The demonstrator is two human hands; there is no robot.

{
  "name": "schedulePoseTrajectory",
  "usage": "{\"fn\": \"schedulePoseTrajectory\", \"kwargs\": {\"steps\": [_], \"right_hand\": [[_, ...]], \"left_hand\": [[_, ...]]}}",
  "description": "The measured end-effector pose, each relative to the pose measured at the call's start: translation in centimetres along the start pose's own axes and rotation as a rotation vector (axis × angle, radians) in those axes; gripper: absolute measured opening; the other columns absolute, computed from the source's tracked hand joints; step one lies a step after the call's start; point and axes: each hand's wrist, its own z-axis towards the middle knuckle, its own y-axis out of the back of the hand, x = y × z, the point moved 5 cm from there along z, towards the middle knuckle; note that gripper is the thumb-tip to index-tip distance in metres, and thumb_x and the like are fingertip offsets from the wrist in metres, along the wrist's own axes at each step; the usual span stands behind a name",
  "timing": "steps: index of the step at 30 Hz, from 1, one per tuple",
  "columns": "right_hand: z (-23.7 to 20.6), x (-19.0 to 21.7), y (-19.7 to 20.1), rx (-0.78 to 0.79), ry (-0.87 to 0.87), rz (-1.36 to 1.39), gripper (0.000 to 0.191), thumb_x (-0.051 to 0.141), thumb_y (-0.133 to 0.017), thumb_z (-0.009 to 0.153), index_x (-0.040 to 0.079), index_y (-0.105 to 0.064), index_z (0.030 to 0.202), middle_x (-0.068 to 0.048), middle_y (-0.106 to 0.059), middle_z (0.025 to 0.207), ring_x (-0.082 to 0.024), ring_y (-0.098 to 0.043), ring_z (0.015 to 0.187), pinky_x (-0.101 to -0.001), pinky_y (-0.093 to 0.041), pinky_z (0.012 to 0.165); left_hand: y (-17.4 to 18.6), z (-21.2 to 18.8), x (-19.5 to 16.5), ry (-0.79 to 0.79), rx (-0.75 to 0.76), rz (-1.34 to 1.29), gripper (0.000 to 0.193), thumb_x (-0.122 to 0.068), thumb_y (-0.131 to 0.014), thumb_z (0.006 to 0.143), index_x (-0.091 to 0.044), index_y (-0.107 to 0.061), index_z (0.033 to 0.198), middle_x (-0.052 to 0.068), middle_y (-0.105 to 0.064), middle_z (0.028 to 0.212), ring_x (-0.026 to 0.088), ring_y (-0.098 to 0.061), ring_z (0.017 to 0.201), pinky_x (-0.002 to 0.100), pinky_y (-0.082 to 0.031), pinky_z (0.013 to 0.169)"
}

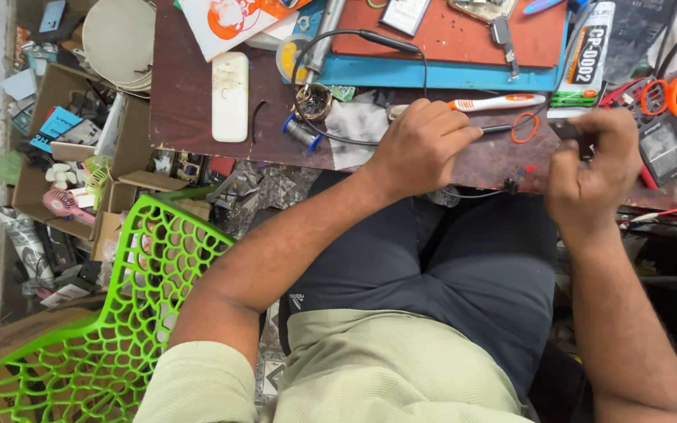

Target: The person secures a smartphone with rubber bands, then retrieves a USB cable from a box and disassembles its connector housing to expose the internal circuit board. The person handles the cable and circuit board with both hands, placing components on the workbench.

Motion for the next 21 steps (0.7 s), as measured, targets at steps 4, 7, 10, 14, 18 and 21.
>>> {"fn": "schedulePoseTrajectory", "kwargs": {"steps": [4,7,10,14,18,21], "right_hand": [[2.3,1.3,-1.8,0.052,0.046,-0.114,0.017,-0.001,-0.072,0.098,0.002,-0.064,0.113,-0.014,-0.056,0.092,-0.029,-0.057,0.075,-0.0400,-0.046,0.068],[3.3,2.4,-2.3,0.072,0.282,-0.130,0.017,0.005,-0.079,0.105,0.006,-0.063,0.111,-0.009,-0.063,0.098,-0.031,-0.060,0.089,-0.0390,-0.047,0.079],[3.5,2.7,-2.4,0.083,0.376,-0.146,0.018,-0.001,-0.073,0.098,0.011,-0.065,0.109,-0.004,-0.071,0.103,-0.028,-0.066,0.096,-0.0401,-0.045,0.089],[3.0,2.4,-2.2,0.068,0.404,-0.131,0.016,-0.001,-0.077,0.096,0.011,-0.071,0.106,-0.004,-0.071,0.102,-0.027,-0.065,0.096,-0.0400,-0.044,0.088],[2.8,1.2,-1.6,-0.026,0.240,-0.122,0.012,0.002,-0.079,0.105,0.008,-0.070,0.110,-0.006,-0.069,0.104,-0.027,-0.063,0.097,-0.0386,-0.044,0.090],[2.9,0.6,-1.2,-0.076,0.152,-0.121,0.010,0.002,-0.075,0.106,0.006,-0.069,0.114,-0.009,-0.067,0.106,-0.028,-0.061,0.097,-0.0380,-0.043,0.092]], "left_hand": [[0.9,0.5,-0.5,0.024,-0.028,0.077,0.023,-0.006,-0.073,0.078,-0.004,-0.076,0.100,0.004,-0.064,0.089,0.026,-0.058,0.088,0.042,-0.042,0.076],[1.3,0.8,-0.7,0.062,-0.055,0.139,0.024,-0.010,-0.075,0.076,-0.003,-0.075,0.098,0.006,-0.065,0.092,0.027,-0.056,0.091,0.043,-0.040,0.079],[1.3,1.1,-0.5,0.136,-0.033,0.144,0.018,-0.014,-0.081,0.075,-0.007,-0.076,0.090,0.005,-0.063,0.086,0.028,-0.055,0.090,0.044,-0.039,0.078],[1.0,1.1,-0.4,0.137,-0.020,0.084,0.016,-0.012,-0.082,0.079,-0.009,-0.076,0.093,0.001,-0.063,0.088,0.025,-0.055,0.091,0.043,-0.038,0.082],[0.7,1.0,-0.1,0.115,-0.016,0.059,0.013,-0.010,-0.082,0.082,-0.009,-0.076,0.093,-0.001,-0.063,0.087,0.023,-0.055,0.092,0.042,-0.037,0.084],[0.5,0.9,0.0,0.129,-0.014,0.076,0.011,-0.008,-0.081,0.084,-0.010,-0.076,0.094,-0.002,-0.063,0.088,0.022,-0.055,0.092,0.041,-0.036,0.084]]}}
